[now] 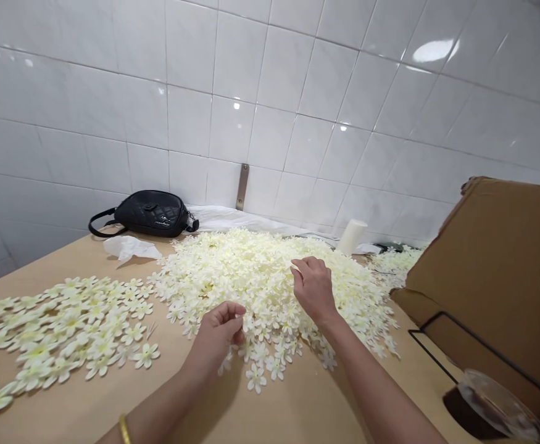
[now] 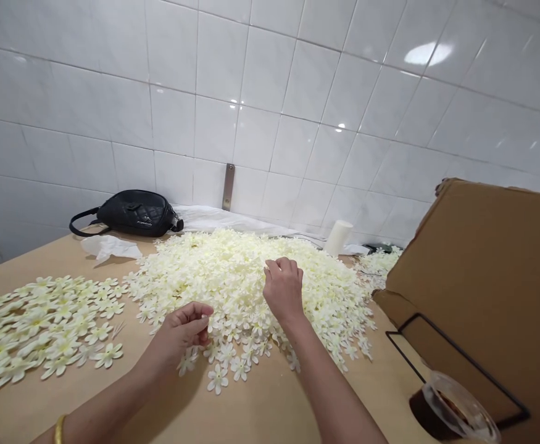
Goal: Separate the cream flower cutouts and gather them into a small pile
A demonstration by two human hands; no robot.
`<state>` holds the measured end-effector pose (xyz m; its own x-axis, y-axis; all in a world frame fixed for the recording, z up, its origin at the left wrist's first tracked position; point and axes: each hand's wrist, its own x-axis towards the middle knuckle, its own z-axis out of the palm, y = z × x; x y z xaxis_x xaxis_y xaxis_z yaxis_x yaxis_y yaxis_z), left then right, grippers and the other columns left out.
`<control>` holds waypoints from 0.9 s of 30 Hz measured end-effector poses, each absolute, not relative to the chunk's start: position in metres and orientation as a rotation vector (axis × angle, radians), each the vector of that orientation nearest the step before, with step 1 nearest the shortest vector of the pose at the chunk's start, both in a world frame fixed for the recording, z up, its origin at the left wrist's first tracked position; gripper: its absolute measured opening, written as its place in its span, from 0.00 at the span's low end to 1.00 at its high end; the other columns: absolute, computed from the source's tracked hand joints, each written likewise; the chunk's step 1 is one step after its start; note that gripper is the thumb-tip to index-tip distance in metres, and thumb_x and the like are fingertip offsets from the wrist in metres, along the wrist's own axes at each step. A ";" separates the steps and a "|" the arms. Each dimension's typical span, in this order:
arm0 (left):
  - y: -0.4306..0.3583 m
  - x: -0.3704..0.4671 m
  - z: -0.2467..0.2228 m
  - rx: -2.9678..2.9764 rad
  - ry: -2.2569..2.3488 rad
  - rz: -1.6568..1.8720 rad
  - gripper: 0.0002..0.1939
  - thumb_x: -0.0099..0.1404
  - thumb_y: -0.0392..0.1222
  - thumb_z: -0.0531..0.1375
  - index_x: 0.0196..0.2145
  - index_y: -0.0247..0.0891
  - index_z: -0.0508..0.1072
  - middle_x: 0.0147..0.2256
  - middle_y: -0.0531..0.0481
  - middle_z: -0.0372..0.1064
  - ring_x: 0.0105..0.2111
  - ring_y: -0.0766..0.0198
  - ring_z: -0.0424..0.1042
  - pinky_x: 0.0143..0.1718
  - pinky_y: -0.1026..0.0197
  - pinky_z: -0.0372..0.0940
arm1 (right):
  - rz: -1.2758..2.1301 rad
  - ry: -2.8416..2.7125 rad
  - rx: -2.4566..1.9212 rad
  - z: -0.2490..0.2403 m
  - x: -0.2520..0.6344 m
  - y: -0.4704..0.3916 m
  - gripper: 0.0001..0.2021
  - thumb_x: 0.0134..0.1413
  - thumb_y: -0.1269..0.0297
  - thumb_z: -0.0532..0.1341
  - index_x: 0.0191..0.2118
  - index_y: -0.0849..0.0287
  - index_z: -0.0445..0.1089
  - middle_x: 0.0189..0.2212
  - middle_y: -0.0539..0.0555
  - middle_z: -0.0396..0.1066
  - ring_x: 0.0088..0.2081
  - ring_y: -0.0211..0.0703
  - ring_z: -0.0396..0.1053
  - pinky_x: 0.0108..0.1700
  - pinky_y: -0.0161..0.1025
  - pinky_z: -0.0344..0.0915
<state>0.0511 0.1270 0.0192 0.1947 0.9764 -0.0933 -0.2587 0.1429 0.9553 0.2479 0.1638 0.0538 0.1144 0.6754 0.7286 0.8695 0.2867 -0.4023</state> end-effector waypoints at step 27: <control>0.123 0.038 0.010 0.956 0.832 1.095 0.10 0.51 0.41 0.59 0.32 0.37 0.65 0.19 0.56 0.63 0.20 0.69 0.65 0.25 0.64 0.61 | 0.399 -2.021 -1.275 0.016 0.178 0.096 0.12 0.53 0.72 0.48 0.27 0.59 0.67 0.24 0.51 0.64 0.28 0.38 0.61 0.30 0.33 0.55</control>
